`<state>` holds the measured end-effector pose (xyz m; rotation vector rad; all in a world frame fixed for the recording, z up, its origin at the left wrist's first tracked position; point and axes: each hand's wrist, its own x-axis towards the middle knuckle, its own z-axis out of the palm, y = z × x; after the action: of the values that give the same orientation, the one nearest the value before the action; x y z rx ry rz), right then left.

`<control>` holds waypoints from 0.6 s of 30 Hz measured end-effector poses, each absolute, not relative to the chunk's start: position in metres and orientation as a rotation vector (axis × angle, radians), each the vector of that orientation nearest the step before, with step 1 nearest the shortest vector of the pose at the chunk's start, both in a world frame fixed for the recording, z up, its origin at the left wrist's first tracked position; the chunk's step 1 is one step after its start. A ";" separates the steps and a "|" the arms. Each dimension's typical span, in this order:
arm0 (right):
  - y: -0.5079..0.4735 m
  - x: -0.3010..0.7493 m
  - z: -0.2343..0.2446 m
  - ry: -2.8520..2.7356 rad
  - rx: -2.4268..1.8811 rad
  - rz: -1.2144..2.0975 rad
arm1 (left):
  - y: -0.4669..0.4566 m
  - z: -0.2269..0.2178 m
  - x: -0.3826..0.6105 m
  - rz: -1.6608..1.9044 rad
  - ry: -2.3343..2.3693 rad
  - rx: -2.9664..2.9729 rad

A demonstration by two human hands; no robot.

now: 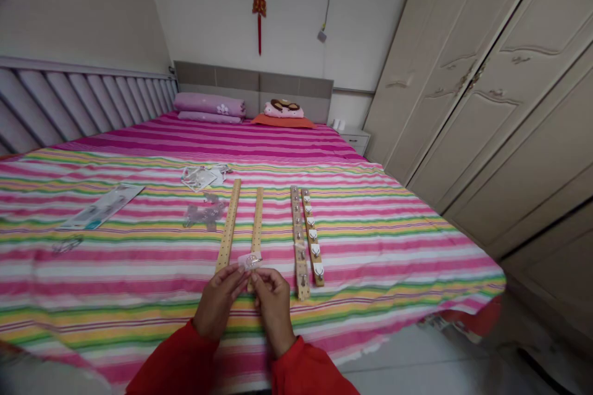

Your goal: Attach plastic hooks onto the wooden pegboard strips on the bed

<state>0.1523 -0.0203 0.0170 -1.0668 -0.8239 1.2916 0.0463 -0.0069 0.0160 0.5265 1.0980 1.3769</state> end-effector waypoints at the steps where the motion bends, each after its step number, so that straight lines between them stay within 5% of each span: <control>1: -0.019 0.152 0.017 -0.824 -1.065 1.283 | -0.008 0.014 0.047 1.374 1.105 0.527; 18: -0.010 0.166 0.022 -0.831 -1.062 1.222 | 0.005 0.038 0.026 1.185 1.222 1.011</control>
<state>0.1661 -0.0098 0.0219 -1.0621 -0.8314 1.2216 0.0263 0.0045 0.0382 1.0112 1.2223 1.1847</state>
